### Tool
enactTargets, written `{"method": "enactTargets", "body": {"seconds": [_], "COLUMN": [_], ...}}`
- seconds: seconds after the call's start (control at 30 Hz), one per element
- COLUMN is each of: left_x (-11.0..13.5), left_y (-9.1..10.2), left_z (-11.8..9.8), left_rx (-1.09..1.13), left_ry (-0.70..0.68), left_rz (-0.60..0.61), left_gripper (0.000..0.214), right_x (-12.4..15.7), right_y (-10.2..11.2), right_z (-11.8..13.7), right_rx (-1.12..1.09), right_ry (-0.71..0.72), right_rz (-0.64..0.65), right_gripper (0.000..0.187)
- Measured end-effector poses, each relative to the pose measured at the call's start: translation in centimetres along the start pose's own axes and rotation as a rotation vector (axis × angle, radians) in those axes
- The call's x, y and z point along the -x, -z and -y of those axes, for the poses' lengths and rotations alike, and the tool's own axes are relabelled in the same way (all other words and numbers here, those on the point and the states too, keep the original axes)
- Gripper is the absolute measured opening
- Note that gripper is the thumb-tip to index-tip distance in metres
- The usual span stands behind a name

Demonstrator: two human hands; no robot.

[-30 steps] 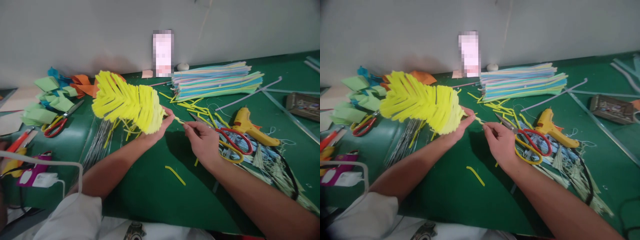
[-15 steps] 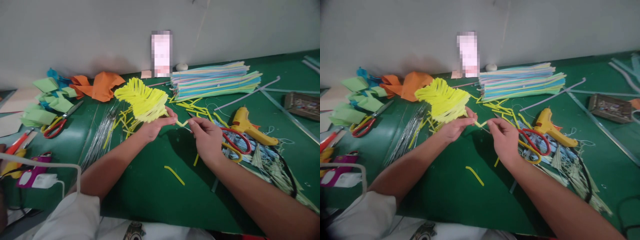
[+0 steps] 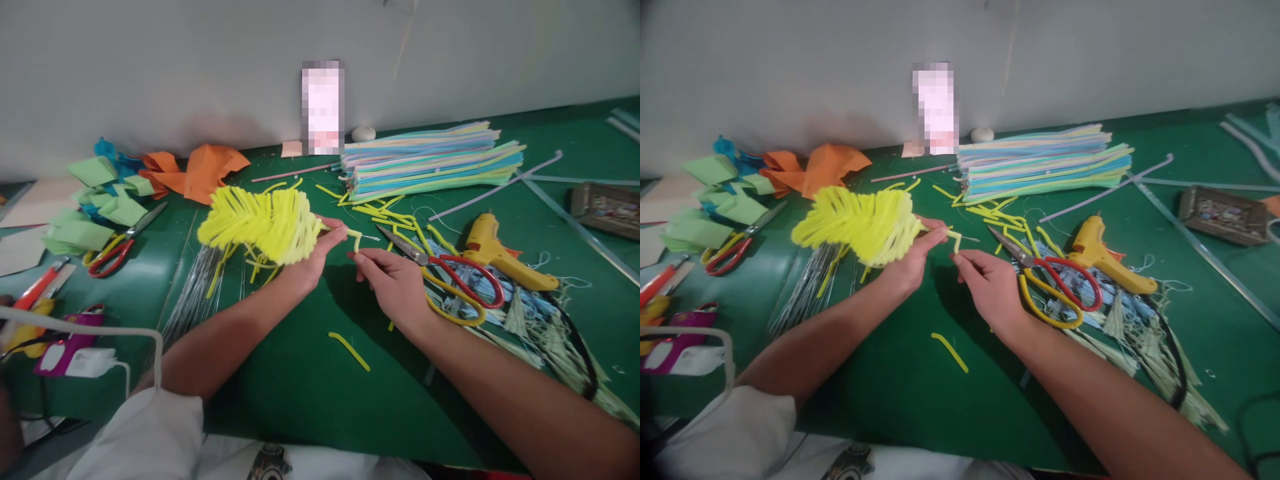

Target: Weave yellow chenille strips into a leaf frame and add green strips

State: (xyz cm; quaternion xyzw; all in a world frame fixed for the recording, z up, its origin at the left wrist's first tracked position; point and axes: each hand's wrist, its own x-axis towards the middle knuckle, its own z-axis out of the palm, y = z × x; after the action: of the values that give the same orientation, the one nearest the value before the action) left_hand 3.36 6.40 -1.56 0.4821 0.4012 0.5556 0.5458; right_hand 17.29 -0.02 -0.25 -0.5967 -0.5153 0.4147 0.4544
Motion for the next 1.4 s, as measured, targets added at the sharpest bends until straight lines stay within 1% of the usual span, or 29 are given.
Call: {"method": "enactTargets", "body": {"seconds": [0.07,0.13,0.23,0.3,0.43,0.53,0.63,0.73,0.83,0.87,0.93,1.0,1.03,1.07,1.13,1.2,1.23,1.3,1.4], "left_x": [-0.1,-0.3,-0.5,-0.7,-1.4,-1.7,-1.8,-1.6,-1.2,-1.1,-0.6,-0.1,0.2,0.4,0.6,0.7,0.6,0.4,0.1], "left_y": [0.5,0.9,1.1,1.1,1.1,1.3,1.4,1.3,1.0,0.8,0.4,-0.2,-0.5,-0.7,-0.9,-0.8,-0.6,-0.2,0.4], "left_z": [0.2,0.0,-1.0,-1.8,-3.1,-3.0,-2.5,-2.1,-2.0,-1.9,-1.7,-1.4,-1.3,-1.1,-0.8,-0.8,-0.9,-1.1,-1.7], "left_rx": [-0.151,-0.280,-0.387,-0.398,-0.357,-0.254,-0.104,0.027,0.149,0.184,0.236,0.247,0.229,0.198,0.103,-0.011,-0.077,-0.211,-0.355], "left_ry": [-0.121,-0.207,-0.257,-0.218,-0.056,0.033,0.105,0.164,0.256,0.282,0.304,0.275,0.237,0.181,0.027,-0.125,-0.178,-0.217,-0.221], "left_rz": [0.023,0.060,0.107,0.154,0.279,0.356,0.411,0.401,0.369,0.344,0.248,0.119,0.063,0.018,-0.029,-0.037,-0.028,0.013,0.089], "left_gripper": [0.018,0.015,0.013,0.012,0.011,0.016,0.020,0.021,0.024,0.026,0.028,0.028,0.028,0.027,0.025,0.023,0.022,0.019,0.019], "right_x": [0.1,0.2,0.3,0.3,0.4,0.4,0.3,0.0,-0.1,-0.2,-0.2,-0.2,-0.1,-0.1,0.0,0.2,0.2,0.2,0.2], "right_y": [-0.1,-0.1,0.1,0.2,0.6,0.6,0.6,0.5,0.5,0.5,0.4,0.3,0.2,0.2,0.1,0.0,0.0,0.0,0.2], "right_z": [0.0,-0.1,-0.2,-0.3,-0.3,-0.1,-0.1,-0.1,-0.2,-0.2,-0.3,-0.3,-0.3,-0.3,-0.3,-0.4,-0.5,-0.8,-1.1], "right_rx": [0.071,0.122,0.161,0.173,0.156,0.098,0.016,-0.055,-0.107,-0.120,-0.135,-0.126,-0.107,-0.075,0.010,0.096,0.131,0.183,0.232], "right_ry": [0.052,0.098,0.125,0.131,0.151,0.119,0.056,-0.009,-0.026,-0.027,-0.031,-0.029,-0.017,0.005,0.066,0.138,0.173,0.234,0.297], "right_rz": [-0.030,-0.060,-0.120,-0.173,-0.260,-0.308,-0.293,-0.223,-0.141,-0.104,-0.035,0.008,0.020,0.024,0.027,0.020,0.012,-0.008,-0.054], "right_gripper": [0.026,0.025,0.024,0.023,0.021,0.020,0.020,0.022,0.024,0.026,0.028,0.029,0.028,0.028,0.030,0.034,0.034,0.028,0.022]}}
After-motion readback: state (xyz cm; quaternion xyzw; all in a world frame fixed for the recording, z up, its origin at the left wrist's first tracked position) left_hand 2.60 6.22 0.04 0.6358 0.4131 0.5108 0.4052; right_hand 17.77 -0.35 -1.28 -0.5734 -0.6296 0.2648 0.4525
